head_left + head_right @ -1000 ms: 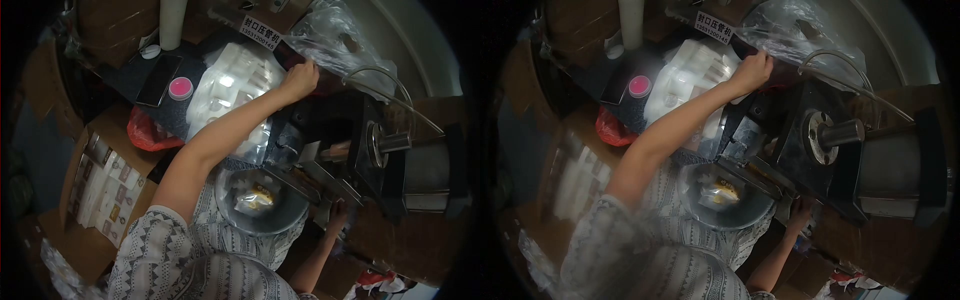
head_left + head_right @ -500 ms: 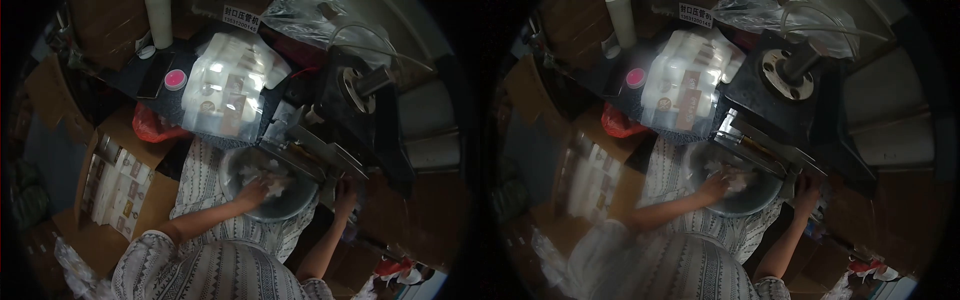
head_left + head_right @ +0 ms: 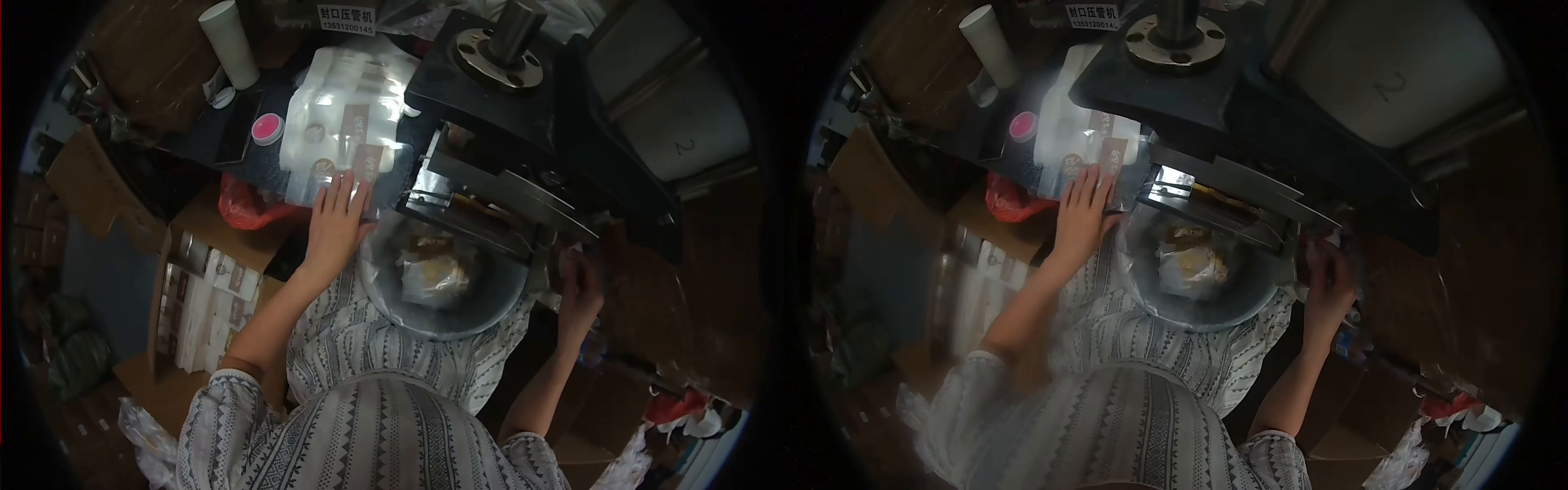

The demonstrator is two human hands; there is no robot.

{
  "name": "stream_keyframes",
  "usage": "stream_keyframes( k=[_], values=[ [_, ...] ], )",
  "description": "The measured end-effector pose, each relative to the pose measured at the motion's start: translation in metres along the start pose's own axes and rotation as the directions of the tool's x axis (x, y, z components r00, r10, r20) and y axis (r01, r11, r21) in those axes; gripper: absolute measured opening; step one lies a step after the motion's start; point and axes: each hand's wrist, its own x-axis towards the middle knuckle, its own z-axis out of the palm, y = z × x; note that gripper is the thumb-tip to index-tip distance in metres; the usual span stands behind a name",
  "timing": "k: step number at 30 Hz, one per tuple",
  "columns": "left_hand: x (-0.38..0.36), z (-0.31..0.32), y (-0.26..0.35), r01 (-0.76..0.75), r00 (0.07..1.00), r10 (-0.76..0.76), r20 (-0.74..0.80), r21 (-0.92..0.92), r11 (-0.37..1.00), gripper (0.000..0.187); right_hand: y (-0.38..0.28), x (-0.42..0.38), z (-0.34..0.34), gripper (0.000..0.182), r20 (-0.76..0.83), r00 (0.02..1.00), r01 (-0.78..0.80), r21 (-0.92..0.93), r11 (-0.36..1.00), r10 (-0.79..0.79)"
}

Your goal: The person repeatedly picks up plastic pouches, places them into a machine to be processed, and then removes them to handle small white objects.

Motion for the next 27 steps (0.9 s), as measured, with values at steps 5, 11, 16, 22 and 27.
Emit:
stream_keyframes(
  k=[5, 11, 16, 22, 27],
  values=[
    [-0.013, -0.045, 0.019, 0.234, 0.972, -0.224, 0.07, -0.364, 0.902, 0.02, -0.059, -0.01, 0.004, 0.024, 0.345, 0.932, -0.205, 0.252, 0.946, 0.11],
    [-0.009, -0.079, 0.059, 0.213, 0.977, -0.2, 0.078, -0.455, 0.864, 0.014, -0.106, -0.003, 0.03, 0.024, 0.372, 0.855, 0.268, 0.279, 0.922, -0.361],
    [-0.01, -0.07, 0.065, 0.075, 0.989, 0.009, 0.148, -0.551, 0.831, 0.011, -0.103, 0.004, 0.027, 0.023, 0.45, 0.746, 0.395, 0.294, 0.87, -0.49],
    [0.01, -0.034, 0.087, 0.641, 0.662, 0.089, 0.744, -0.623, 0.449, 0.018, -0.078, 0.008, 0.028, 0.031, 0.483, 0.861, 0.006, 0.305, 0.952, -0.16],
    [0.045, -0.005, 0.105, 0.825, 0.53, -0.034, 0.847, -0.524, -0.213, 0.029, -0.054, 0.006, -0.002, 0.033, 0.406, 0.897, 0.147, 0.104, 0.984, -0.177]
  ],
)
